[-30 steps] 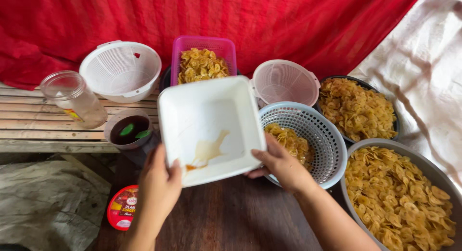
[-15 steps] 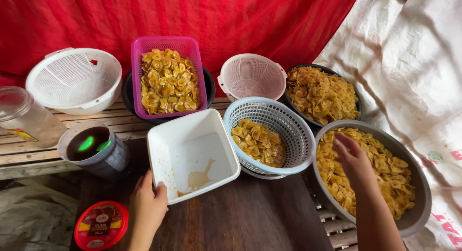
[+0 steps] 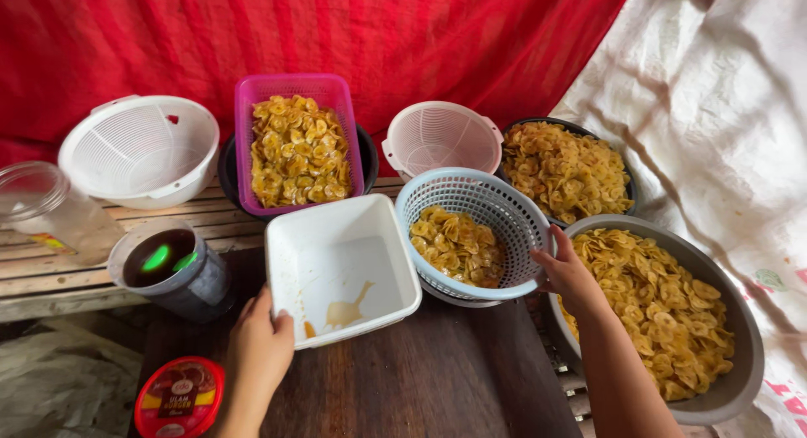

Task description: The person transfers sliced banana chips from a large metal bowl into a white rectangular container. They then use a green scoop to pour a dark liquid from a plastic cup over the chips and shake the container to mix them. The person repeats this process, transferring chips from a blue colander into a pink basket and adding more liquid.

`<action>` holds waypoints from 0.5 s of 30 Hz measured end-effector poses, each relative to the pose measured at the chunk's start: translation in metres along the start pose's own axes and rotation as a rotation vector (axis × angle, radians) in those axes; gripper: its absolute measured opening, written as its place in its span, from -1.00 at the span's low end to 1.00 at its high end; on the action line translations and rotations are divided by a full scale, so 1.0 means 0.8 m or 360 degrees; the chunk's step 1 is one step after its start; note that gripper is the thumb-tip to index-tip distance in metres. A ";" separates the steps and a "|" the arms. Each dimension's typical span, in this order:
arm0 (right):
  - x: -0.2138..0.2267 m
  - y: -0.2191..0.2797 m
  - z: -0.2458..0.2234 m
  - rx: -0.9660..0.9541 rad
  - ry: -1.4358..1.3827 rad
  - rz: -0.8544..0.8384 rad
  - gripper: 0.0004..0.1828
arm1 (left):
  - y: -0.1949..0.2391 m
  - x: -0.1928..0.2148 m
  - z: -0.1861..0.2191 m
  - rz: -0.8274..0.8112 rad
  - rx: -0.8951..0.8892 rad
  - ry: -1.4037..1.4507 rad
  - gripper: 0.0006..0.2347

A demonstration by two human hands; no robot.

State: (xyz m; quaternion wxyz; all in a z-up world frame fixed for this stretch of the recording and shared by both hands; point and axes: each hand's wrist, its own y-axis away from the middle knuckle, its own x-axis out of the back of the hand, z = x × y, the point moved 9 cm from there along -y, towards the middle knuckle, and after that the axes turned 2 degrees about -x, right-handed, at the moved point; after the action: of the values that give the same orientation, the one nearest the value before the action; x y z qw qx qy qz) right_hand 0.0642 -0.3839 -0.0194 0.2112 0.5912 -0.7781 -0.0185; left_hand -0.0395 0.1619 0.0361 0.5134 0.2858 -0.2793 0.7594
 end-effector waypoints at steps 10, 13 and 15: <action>0.280 -0.010 0.106 -0.0463 0.1272 0.1054 0.01 | 0.003 0.006 -0.048 -0.0114 0.0090 0.0029 -0.49; 0.306 0.023 0.171 -0.0759 0.1248 0.1056 0.14 | 0.005 0.006 -0.054 -0.0152 0.0172 0.0031 -0.47; 0.297 0.017 0.180 -0.0773 0.1261 0.1040 0.24 | 0.006 0.003 -0.055 -0.0182 0.0211 0.0010 -0.46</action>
State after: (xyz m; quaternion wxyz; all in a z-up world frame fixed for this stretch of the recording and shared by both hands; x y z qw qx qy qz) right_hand -0.0488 -0.6324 -0.0739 0.6117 0.2159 -0.7554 0.0927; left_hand -0.0515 0.1934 0.0077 0.5369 0.3323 -0.2101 0.7465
